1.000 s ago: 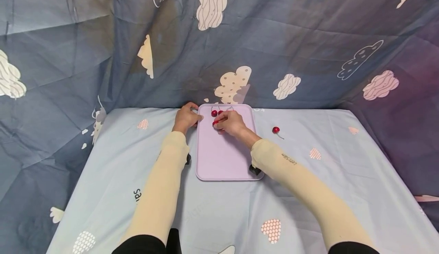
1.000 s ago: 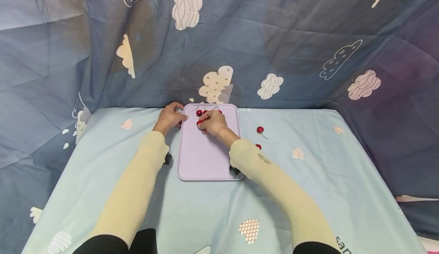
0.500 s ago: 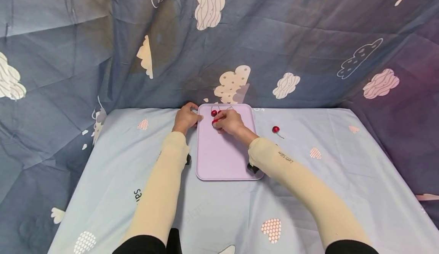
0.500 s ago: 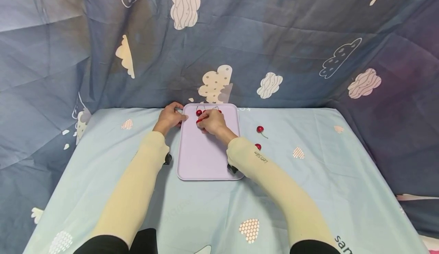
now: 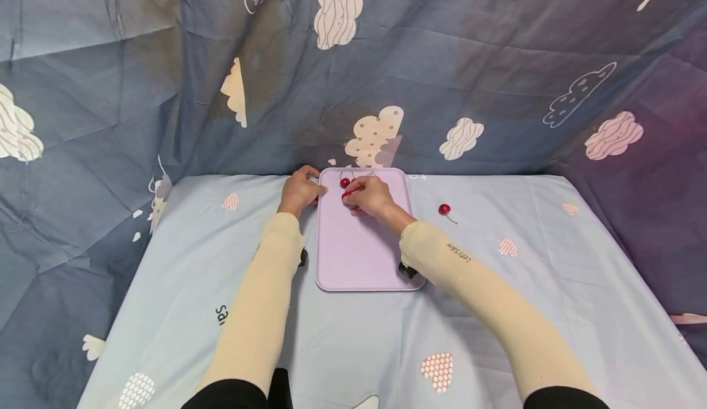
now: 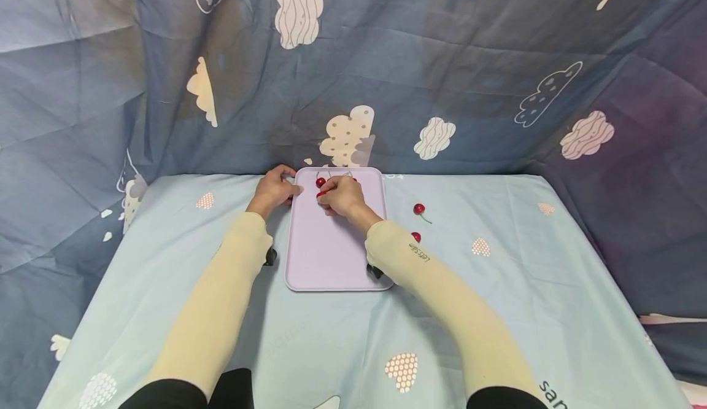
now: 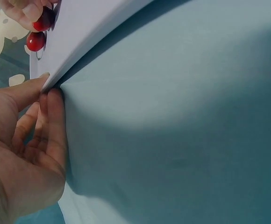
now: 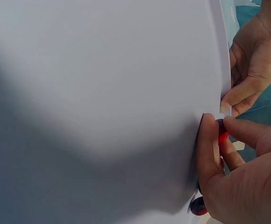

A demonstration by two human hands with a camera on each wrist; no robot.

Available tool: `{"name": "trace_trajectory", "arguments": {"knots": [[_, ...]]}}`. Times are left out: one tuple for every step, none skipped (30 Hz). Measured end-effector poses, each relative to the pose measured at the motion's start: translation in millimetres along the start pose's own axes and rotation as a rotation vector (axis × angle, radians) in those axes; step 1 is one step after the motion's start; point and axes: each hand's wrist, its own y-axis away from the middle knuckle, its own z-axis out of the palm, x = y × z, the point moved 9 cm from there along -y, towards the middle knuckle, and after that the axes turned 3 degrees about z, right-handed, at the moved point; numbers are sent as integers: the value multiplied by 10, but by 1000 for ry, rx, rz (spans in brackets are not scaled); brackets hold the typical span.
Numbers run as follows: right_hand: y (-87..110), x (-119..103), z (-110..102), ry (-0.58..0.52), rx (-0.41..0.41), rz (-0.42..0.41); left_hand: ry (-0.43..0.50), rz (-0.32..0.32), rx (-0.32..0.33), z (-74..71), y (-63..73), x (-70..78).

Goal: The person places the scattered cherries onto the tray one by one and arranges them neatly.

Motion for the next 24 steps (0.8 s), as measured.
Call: {"name": "trace_trajectory", "arguments": {"knots": [[0, 0, -2, -3, 1, 1, 0, 0, -1, 1, 0, 1], [-1, 2, -3, -7, 0, 2, 0, 0, -1, 2, 1, 2], [0, 3, -2, -12, 0, 4, 1, 0, -1, 1, 2, 3], [3, 1, -2, -16, -2, 5, 3, -1, 1, 0, 3, 3], [9, 0, -4, -19, -2, 7, 4, -2, 3, 0, 5, 4], [21, -5, -15, -6, 3, 7, 3, -1, 6, -2, 8, 5], [42, -16, -34, 9, 14, 8, 2, -2, 8, -1, 11, 6], [69, -30, -61, 26, 26, 6, 2, -3, 8, 3, 12, 8], [106, -52, -93, 41, 38, 1, 1, -3, 8, 7, 15, 10], [153, -78, -128, 53, 49, -5, 2, -4, 8, 10, 20, 9], [205, -107, -169, 65, 61, -14, 2, -6, 7, 13, 25, 7], [265, -139, -217, 72, 70, -22, 3, -8, 7, 15, 30, 5], [328, -167, -265, 63, 74, -30, 6, -11, 6, 17, 34, 3], [393, -188, -313, 46, 70, -37, 9, -14, 9, 17, 36, 1], [463, -199, -365, 14, 61, -33, 11, -17, 12, 13, 40, -2], [533, -195, -422, -21, 52, -19, 11, -20, 15, 10, 42, -5], [600, -177, -486, -56, 44, -2, 8, -23, 17, 7, 42, -10], [670, -146, -557, -98, 40, 23, 6, -26, 20, 3, 43, -13], [738, -101, -632, -136, 38, 51, 4, -28, 22, 1, 44, -15], [807, -45, -708, -178, 35, 83, 1, -28, 24, 0, 45, -15], [872, 21, -784, -214, 34, 116, 0, -26, 23, 0, 46, -13], [932, 93, -860, -243, 33, 142, -4, -22, 23, -1, 47, -6], [989, 167, -934, -268, 32, 162, -3, -18, 24, 0, 49, -1], [1042, 245, -1004, -290, 33, 181, 0, -14, 24, 1, 51, 6]]}}
